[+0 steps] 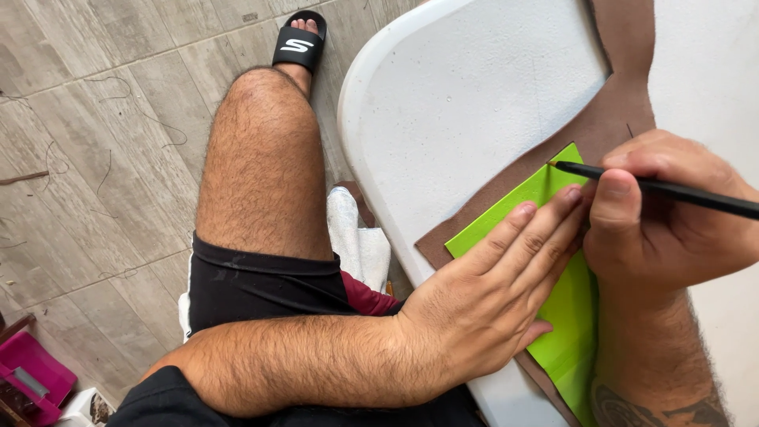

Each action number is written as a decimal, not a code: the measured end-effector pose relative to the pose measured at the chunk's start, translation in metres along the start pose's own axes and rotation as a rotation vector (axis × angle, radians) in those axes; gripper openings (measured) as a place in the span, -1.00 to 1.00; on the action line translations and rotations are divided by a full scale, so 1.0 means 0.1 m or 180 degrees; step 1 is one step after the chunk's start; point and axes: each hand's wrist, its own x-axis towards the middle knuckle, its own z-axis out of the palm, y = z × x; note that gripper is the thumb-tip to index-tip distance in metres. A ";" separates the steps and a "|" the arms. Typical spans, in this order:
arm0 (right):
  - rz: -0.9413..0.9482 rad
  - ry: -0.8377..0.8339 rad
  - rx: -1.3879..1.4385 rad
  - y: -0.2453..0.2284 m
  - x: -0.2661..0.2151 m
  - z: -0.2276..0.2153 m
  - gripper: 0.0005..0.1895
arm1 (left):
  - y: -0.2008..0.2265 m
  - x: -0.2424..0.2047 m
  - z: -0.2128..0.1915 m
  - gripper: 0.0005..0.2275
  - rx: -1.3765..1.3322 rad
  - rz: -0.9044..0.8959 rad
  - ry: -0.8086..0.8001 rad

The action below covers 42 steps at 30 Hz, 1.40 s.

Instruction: Tracing a green template onto a piece of brown leather using a marker in a workshop environment.

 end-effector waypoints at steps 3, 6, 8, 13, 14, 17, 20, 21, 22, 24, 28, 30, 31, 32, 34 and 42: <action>-0.0031 -0.0033 -0.0002 0.01 -0.01 -0.01 -0.73 | -0.01 -0.01 0.00 -0.10 -0.0036 0.0002 0.0037; -0.0009 -0.0104 0.0088 -0.04 -0.01 -0.01 -0.77 | 0.02 0.00 0.04 -0.11 -0.0109 0.0024 0.0047; -0.0055 -0.0181 0.0127 -0.09 0.00 0.01 -0.78 | 0.05 -0.01 0.08 -0.10 -0.0180 0.0013 0.0028; -0.0079 -0.0243 0.0017 -0.09 -0.02 -0.02 -0.77 | 0.03 -0.01 0.06 -0.14 -0.0214 0.0054 0.0076; -0.0077 -0.0247 0.0023 -0.16 0.01 0.01 -0.77 | 0.07 -0.02 0.11 -0.14 -0.0215 0.0050 0.0070; -0.0203 -0.0349 0.0096 -0.27 0.05 0.07 -0.73 | 0.12 -0.03 0.19 -0.21 -0.0431 0.0120 0.0185; -0.0086 -0.0281 0.0069 -0.27 0.03 0.05 -0.76 | 0.12 -0.03 0.18 -0.20 -0.0416 0.0123 0.0140; -0.0060 -0.0364 0.0077 -0.31 0.05 0.06 -0.75 | 0.13 -0.03 0.19 -0.20 -0.0444 0.0119 0.0164; -0.0043 -0.0445 0.0090 -0.34 0.08 0.07 -0.73 | 0.14 -0.03 0.21 -0.20 -0.0463 0.0110 0.0191; -0.0246 -0.0481 0.0057 -0.38 0.10 0.10 -0.74 | 0.19 -0.04 0.27 -0.22 -0.0628 0.0071 0.0302; -0.0165 -0.0426 -0.0081 -0.28 -0.01 0.03 -0.80 | 0.15 -0.04 0.24 -0.22 -0.0546 0.0157 0.0262; -0.0184 -0.0564 0.0056 -0.39 0.06 0.07 -0.79 | 0.19 -0.05 0.29 -0.25 -0.0729 0.0057 0.0402; -0.0204 -0.0696 0.0188 -0.45 0.11 0.10 -0.78 | 0.21 -0.05 0.31 -0.28 -0.0910 -0.0036 0.0548; -0.0202 -0.0700 0.0197 -0.42 0.08 0.09 -0.78 | 0.21 -0.05 0.31 -0.28 -0.0909 -0.0043 0.0541; -0.0208 -0.0627 0.0134 -0.37 0.02 0.06 -0.79 | 0.21 -0.06 0.31 -0.26 -0.0833 -0.0009 0.0500; -0.0449 -0.1044 0.0246 -0.56 0.16 0.12 -0.83 | 0.26 -0.05 0.32 -0.43 -0.1013 -0.0022 0.0572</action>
